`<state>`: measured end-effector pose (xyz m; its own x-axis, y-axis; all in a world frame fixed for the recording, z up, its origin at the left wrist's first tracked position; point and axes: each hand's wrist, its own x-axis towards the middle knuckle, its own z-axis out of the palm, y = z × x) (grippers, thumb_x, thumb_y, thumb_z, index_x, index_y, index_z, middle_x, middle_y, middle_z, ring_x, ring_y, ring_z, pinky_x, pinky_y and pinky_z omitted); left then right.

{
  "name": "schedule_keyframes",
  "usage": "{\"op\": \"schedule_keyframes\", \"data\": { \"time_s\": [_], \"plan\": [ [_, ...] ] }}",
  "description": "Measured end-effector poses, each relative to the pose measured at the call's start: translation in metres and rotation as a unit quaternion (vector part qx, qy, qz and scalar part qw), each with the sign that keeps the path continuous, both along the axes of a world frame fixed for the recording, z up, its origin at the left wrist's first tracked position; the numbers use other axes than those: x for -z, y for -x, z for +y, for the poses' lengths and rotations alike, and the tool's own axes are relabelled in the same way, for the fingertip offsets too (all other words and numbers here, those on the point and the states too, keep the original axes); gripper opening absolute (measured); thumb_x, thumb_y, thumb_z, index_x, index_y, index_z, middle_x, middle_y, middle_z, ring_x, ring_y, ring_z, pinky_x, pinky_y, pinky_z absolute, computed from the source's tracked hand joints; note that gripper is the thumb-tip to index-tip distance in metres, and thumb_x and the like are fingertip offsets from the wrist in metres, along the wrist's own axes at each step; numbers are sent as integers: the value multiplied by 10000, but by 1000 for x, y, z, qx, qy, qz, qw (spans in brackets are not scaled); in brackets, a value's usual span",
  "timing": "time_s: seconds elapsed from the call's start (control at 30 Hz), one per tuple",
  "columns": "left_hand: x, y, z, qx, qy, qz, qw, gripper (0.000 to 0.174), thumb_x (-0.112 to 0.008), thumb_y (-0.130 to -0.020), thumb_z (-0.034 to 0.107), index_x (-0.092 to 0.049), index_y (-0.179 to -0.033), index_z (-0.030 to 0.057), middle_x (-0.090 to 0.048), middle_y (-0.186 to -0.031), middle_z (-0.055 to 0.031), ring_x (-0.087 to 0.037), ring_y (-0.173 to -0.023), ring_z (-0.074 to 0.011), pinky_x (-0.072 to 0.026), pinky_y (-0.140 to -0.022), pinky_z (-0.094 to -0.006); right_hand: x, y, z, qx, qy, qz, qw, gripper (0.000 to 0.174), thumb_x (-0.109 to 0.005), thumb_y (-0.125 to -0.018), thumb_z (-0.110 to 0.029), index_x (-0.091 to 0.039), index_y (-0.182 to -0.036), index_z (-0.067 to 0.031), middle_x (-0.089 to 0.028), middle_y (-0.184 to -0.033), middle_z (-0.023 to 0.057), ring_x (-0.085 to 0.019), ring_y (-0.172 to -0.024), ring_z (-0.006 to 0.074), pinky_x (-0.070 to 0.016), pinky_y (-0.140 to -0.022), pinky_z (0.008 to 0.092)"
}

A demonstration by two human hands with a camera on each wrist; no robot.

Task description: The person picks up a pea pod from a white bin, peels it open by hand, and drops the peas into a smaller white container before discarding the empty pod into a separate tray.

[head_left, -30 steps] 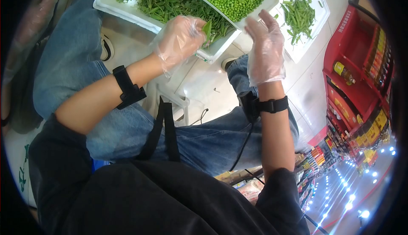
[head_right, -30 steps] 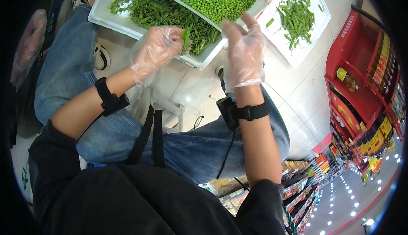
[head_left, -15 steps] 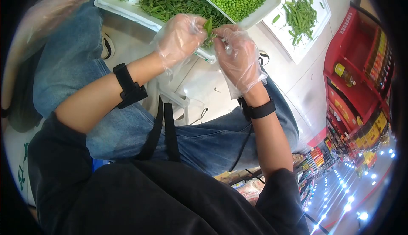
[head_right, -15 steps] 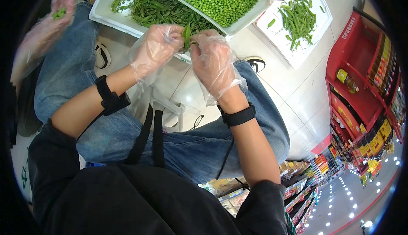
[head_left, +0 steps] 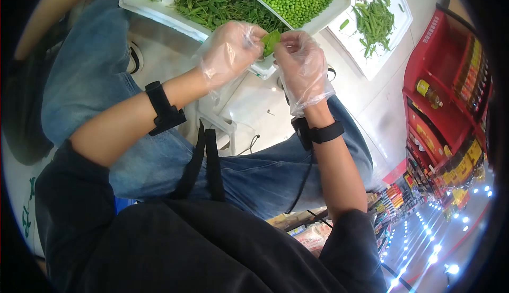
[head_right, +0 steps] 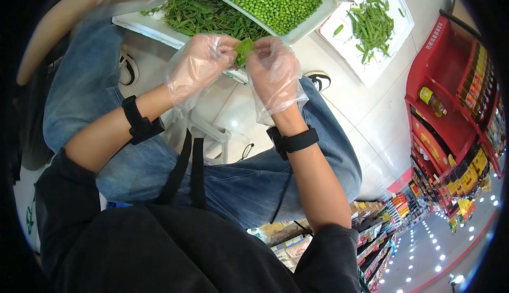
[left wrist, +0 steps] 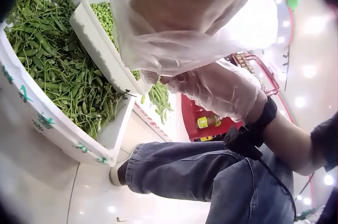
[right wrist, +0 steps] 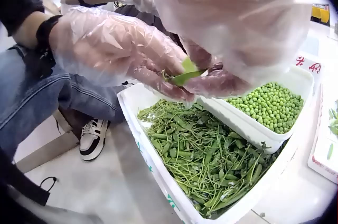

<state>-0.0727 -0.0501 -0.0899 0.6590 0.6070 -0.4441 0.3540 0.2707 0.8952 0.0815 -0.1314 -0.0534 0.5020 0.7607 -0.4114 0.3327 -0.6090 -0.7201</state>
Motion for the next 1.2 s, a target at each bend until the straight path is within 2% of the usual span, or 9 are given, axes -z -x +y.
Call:
{"op": "schedule_keyframes", "data": {
  "time_s": [0.07,0.13,0.27,0.33,0.67,0.73,0.97,1.03,1.2],
  "plan": [
    [9,-1,-4,-22,7,9,1000,279,-625,-935,87,-694,-1158,-68,-725,-862,-63,-668,-777,-94,-541,-718,-254,-4,3,2,-41,-37,-60,997,164,-725,-810,-99,-687,-916,20,-686,-827,170,-688,-768,296,-544,-708,397],
    [15,-3,-5,-85,1,-20,996,251,-649,-871,138,-746,-1044,-16,-753,-853,-171,-727,-746,-232,-559,-720,-336,-6,3,2,-82,-73,-121,987,124,-713,-803,-59,-684,-903,9,-677,-850,169,-684,-790,316,-544,-712,411],
    [14,-1,-5,-80,44,-15,996,263,-662,-870,129,-742,-1070,-22,-757,-852,-157,-722,-741,-202,-562,-714,-330,0,7,0,-176,-114,-173,962,98,-684,-802,6,-687,-897,-18,-665,-897,183,-667,-835,375,-548,-732,449],
    [11,0,-3,-62,101,-27,993,316,-664,-942,68,-658,-1219,-86,-725,-969,-77,-680,-838,-110,-567,-762,-246,0,7,-1,-180,-109,-180,961,102,-680,-811,3,-697,-908,-24,-673,-905,191,-667,-842,390,-550,-737,458],
    [15,2,-7,-62,73,-18,995,310,-662,-952,58,-660,-1230,-79,-725,-975,-80,-675,-853,-101,-573,-779,-241,-11,8,1,-131,-15,-108,985,150,-718,-817,-103,-731,-896,24,-720,-822,216,-723,-761,362,-576,-713,408],
    [14,1,-9,-80,51,5,995,305,-678,-873,190,-751,-1086,-17,-758,-848,-161,-712,-729,-189,-557,-695,-318,-8,7,0,-138,-13,-106,985,165,-738,-810,-115,-734,-898,25,-721,-812,211,-726,-754,351,-576,-711,397],
    [18,-1,-12,-81,38,-34,995,274,-664,-874,167,-760,-1047,-22,-758,-861,-182,-729,-751,-217,-561,-694,-331,-5,2,-1,-108,28,-81,990,149,-768,-789,-124,-746,-866,1,-714,-782,208,-719,-719,353,-568,-687,402],
    [14,-1,-8,-20,66,-15,997,309,-635,-986,83,-644,-1236,-99,-731,-973,-101,-693,-876,-109,-576,-775,-242,-4,1,0,-99,35,-65,992,134,-761,-785,-115,-748,-859,-4,-710,-777,211,-716,-717,361,-567,-686,407],
    [10,0,-7,-11,55,-33,998,305,-630,-987,85,-648,-1232,-96,-735,-986,-102,-695,-885,-116,-567,-784,-247,4,4,-4,-145,-27,-140,979,73,-689,-766,-55,-717,-817,-11,-678,-742,231,-687,-710,409,-559,-669,445]
  ]
}}
